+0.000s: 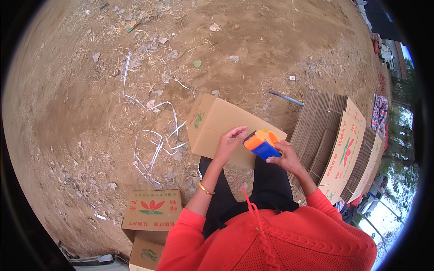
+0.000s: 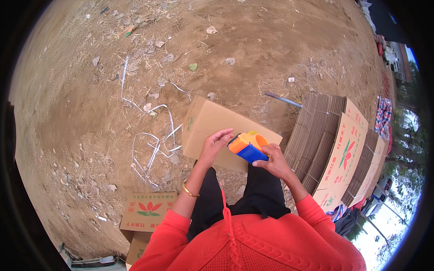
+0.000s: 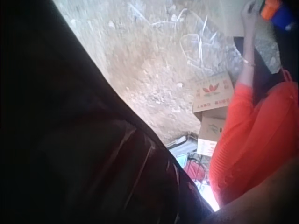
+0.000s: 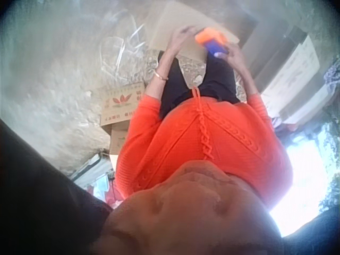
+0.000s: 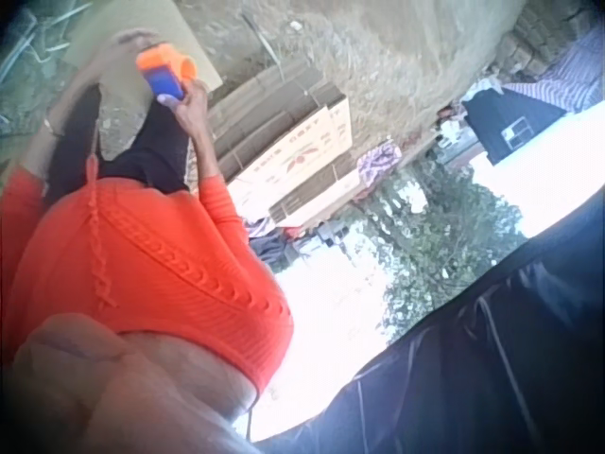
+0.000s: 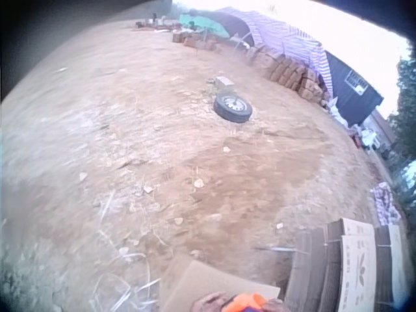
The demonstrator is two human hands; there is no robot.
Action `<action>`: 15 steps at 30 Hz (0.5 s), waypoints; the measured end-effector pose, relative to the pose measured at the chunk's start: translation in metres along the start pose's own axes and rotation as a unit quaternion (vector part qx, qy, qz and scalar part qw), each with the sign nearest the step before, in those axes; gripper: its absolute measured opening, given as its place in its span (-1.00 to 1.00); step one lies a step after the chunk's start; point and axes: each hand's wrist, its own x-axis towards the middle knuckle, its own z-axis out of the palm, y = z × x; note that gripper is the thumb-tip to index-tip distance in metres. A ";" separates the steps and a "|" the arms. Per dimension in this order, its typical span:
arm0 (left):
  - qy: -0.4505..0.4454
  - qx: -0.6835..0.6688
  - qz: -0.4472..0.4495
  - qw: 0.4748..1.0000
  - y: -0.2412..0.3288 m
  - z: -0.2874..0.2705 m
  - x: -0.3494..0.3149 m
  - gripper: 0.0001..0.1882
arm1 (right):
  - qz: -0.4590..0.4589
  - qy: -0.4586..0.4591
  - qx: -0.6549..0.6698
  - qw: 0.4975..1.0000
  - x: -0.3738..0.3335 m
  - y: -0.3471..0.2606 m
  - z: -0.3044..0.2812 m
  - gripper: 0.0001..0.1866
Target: The person assembles flat cardboard sheets into boxes by folding the flaps and sealing the seams with a handheld tape dispenser. They repeat this process for multiple boxes, stacking the finished ones nearby.
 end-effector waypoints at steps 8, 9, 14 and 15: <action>0.038 0.002 -0.019 0.999 -0.014 -0.029 0.003 -0.87 | 0.009 -0.170 0.003 0.985 0.028 -0.010 0.015 -0.63; 0.058 0.025 -0.008 0.998 -0.016 -0.032 0.003 -0.88 | 0.013 -0.185 0.004 0.983 0.031 -0.012 0.017 -0.64; 0.182 0.095 0.035 0.978 -0.022 -0.047 0.011 -0.87 | 0.068 -0.168 0.137 0.974 0.042 -0.028 0.036 -0.62; 0.200 0.120 0.042 0.972 -0.024 -0.056 0.014 -0.86 | 0.085 -0.169 0.160 0.969 0.045 -0.028 0.038 -0.60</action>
